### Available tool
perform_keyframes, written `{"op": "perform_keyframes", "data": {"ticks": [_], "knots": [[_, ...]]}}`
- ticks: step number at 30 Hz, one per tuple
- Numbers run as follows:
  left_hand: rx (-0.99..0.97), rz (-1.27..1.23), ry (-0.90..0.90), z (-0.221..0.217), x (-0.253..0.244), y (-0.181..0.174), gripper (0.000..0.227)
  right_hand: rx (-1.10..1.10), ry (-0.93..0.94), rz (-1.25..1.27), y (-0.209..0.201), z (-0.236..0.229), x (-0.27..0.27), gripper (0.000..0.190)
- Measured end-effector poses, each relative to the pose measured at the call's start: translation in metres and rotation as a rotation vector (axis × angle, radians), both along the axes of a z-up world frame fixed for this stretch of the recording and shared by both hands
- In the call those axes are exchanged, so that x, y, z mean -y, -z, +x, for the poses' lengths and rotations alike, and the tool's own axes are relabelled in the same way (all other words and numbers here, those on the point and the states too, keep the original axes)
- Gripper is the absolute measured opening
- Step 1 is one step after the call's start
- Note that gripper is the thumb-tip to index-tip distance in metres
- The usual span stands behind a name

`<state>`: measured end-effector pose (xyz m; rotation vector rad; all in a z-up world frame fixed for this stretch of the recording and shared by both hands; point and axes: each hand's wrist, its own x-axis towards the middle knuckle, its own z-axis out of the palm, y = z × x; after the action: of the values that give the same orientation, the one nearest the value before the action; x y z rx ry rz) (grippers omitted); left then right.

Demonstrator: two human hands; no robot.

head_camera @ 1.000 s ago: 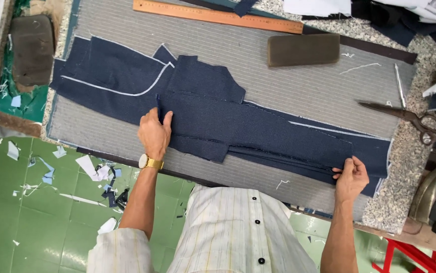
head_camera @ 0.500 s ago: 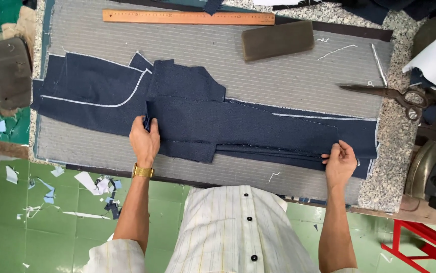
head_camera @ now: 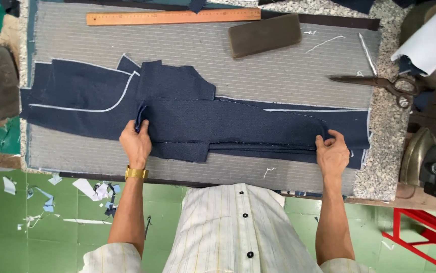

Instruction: The person irons a dark blue garment on a worktable, then folds it and stacks it with other similar pieces. The person uses a steam iron to press the fabric, flips and repositions the garment, and finally folds it neatly before placing it on a pile.

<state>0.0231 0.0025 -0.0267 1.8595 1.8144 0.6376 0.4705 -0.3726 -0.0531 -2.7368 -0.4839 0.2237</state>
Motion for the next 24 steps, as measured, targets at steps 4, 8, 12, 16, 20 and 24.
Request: {"op": "perform_keyframes", "data": {"ticks": [4,8,12,16,20,24], "knots": [[0.132,0.083,0.014,-0.004,-0.007,-0.009,0.019,0.0,-0.001,0.143,0.031,0.019,0.016,0.024],[0.346,0.062,-0.053,-0.01,-0.011,-0.01,0.025,-0.152,0.099,0.398,-0.023,-0.014,0.001,0.02],[0.232,-0.126,-0.054,-0.006,-0.017,-0.002,0.024,-0.297,0.171,0.413,-0.034,-0.025,-0.011,0.038],[0.215,-0.161,-0.037,-0.022,-0.025,0.027,0.02,-0.338,0.224,0.348,-0.021,-0.017,-0.004,0.037],[0.234,-0.077,-0.072,-0.023,-0.029,0.013,0.018,-0.329,0.2,0.461,-0.022,-0.018,-0.01,0.02],[0.048,0.212,0.014,-0.007,-0.022,-0.016,0.015,-0.393,0.168,0.552,-0.019,-0.027,-0.016,0.02]]}}
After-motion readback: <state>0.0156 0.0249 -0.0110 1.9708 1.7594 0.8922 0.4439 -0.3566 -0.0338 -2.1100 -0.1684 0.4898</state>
